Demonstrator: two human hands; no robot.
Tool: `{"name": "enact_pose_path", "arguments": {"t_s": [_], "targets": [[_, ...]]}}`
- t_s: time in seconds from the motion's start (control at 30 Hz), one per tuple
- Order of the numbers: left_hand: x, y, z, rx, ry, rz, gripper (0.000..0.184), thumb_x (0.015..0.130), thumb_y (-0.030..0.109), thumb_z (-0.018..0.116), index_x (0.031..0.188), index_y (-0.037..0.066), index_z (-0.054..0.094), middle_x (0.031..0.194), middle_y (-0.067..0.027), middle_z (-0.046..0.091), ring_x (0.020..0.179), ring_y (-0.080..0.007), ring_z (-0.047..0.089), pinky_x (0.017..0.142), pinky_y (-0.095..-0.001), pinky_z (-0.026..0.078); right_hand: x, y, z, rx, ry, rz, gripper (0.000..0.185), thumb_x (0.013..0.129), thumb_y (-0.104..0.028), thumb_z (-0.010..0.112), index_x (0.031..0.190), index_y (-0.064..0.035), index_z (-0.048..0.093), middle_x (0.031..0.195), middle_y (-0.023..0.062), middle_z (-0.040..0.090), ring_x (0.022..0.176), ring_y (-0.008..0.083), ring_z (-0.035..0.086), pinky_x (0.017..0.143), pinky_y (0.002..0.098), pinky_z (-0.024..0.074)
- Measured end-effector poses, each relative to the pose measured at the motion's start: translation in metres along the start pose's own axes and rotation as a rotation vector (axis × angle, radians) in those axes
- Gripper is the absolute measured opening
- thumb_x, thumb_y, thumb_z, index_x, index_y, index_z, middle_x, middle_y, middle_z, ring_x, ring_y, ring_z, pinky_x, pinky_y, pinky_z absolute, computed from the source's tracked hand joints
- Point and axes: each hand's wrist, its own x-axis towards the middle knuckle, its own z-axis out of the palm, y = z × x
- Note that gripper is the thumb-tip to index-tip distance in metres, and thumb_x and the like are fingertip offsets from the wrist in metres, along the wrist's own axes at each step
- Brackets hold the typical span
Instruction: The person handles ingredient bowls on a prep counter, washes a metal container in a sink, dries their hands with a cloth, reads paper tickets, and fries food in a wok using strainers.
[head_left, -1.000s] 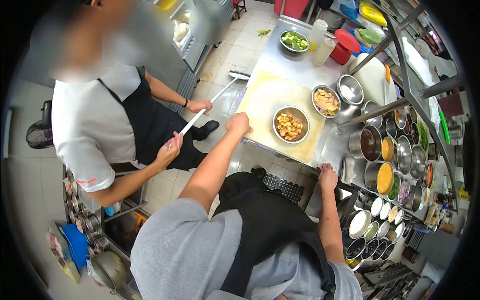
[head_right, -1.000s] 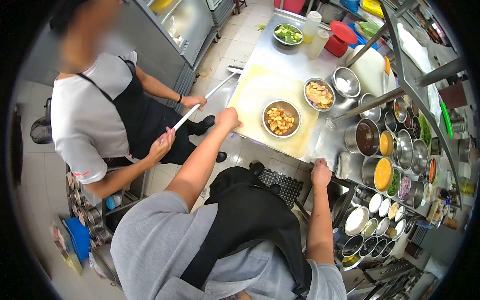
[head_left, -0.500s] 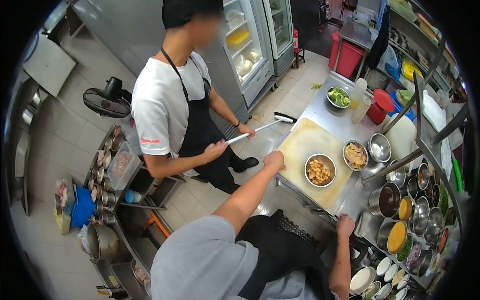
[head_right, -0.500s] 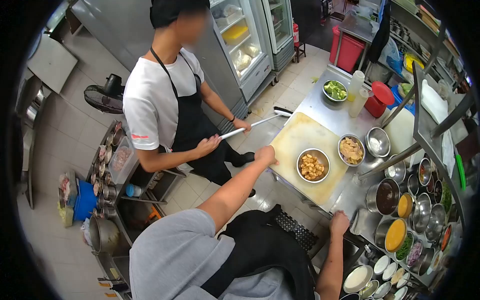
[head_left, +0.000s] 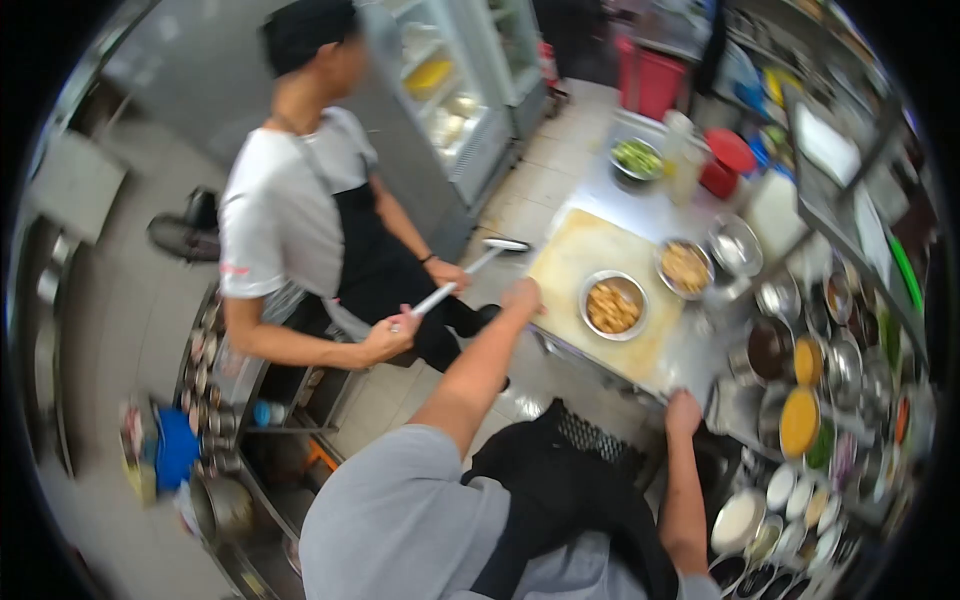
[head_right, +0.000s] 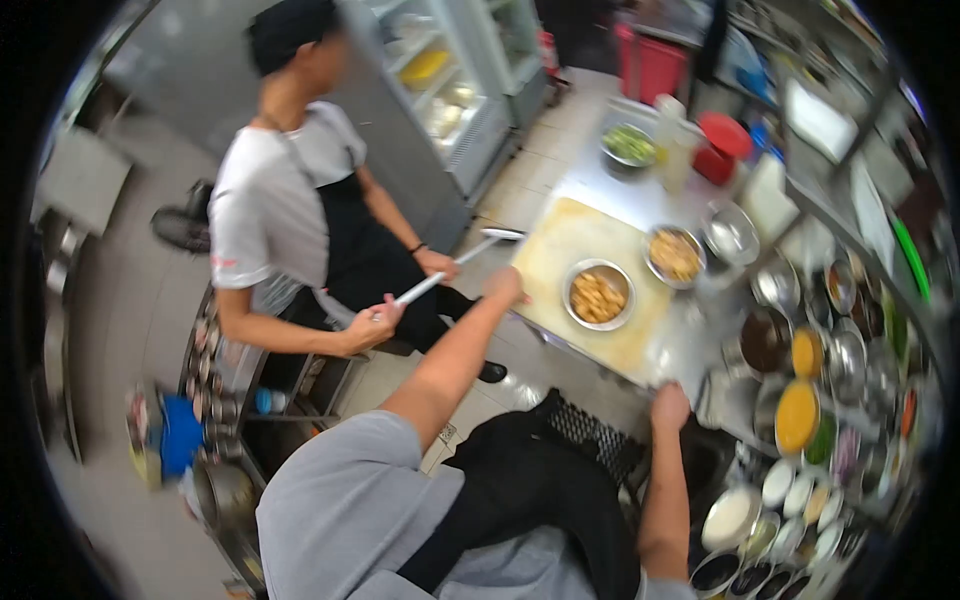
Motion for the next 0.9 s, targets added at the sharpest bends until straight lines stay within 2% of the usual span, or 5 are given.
{"name": "enact_pose_path", "arguments": {"t_s": [0.43, 0.7, 0.77, 0.87, 0.9], "targets": [[-0.035, 0.011, 0.009, 0.106, 0.219, 0.124, 0.057, 0.067, 0.042, 0.087, 0.103, 0.001, 0.070, 0.107, -0.0217, 0.070, 0.101, -0.0374, 0.067, 0.083, -0.0461, 0.054, -0.025, -0.007, -0.015, 0.054, 0.090, 0.002, 0.022, 0.079, -0.018, 0.059, 0.084, -0.0052, 0.077, 0.095, 0.0154, 0.072, 0.101, 0.0282, 0.066, 0.082, 0.0372, 0.0565], [-0.142, 0.053, 0.049, 0.262, 0.104, 0.430, 0.052, 0.087, 0.049, 0.062, 0.098, -0.002, 0.070, 0.102, -0.0262, 0.069, 0.100, -0.0411, 0.066, 0.086, -0.0501, 0.052, -0.079, -0.003, 0.015, 0.168, 0.458, -0.016, 0.047, 0.084, -0.014, 0.055, 0.129, 0.0014, 0.055, 0.136, 0.0212, 0.053, 0.129, 0.0331, 0.049, 0.110, 0.0416, 0.0370], [-0.154, 0.064, 0.080, 0.126, -0.368, 0.543, 0.054, 0.095, 0.042, 0.054, 0.077, -0.006, 0.070, 0.069, -0.0235, 0.067, 0.062, -0.0306, 0.070, 0.065, -0.0432, 0.056, -0.124, -0.007, 0.021, 0.205, 0.422, -0.007, 0.051, 0.084, -0.015, 0.056, 0.134, -0.0042, 0.053, 0.139, 0.0196, 0.051, 0.133, 0.0329, 0.045, 0.113, 0.0444, 0.0332], [-0.161, 0.093, 0.110, 0.151, -0.733, 0.705, 0.062, 0.096, 0.050, 0.052, 0.070, -0.005, 0.067, 0.057, -0.0132, 0.065, 0.050, -0.0220, 0.066, 0.055, -0.0346, 0.055, -0.177, 0.008, 0.084, 0.583, -0.242, 0.338, 0.046, 0.086, -0.025, 0.057, 0.127, -0.0037, 0.059, 0.123, 0.0193, 0.063, 0.114, 0.0357, 0.060, 0.100, 0.0455, 0.0464], [-0.174, 0.112, 0.094, 0.234, -0.794, 0.748, 0.068, 0.094, 0.056, 0.053, 0.070, -0.005, 0.067, 0.059, -0.0121, 0.065, 0.050, -0.0215, 0.065, 0.054, -0.0333, 0.054, -0.203, 0.019, 0.137, 0.552, -0.186, 0.250, 0.037, 0.088, -0.028, 0.054, 0.113, -0.0044, 0.067, 0.107, 0.0204, 0.068, 0.102, 0.0379, 0.064, 0.091, 0.0451, 0.0513]]}}
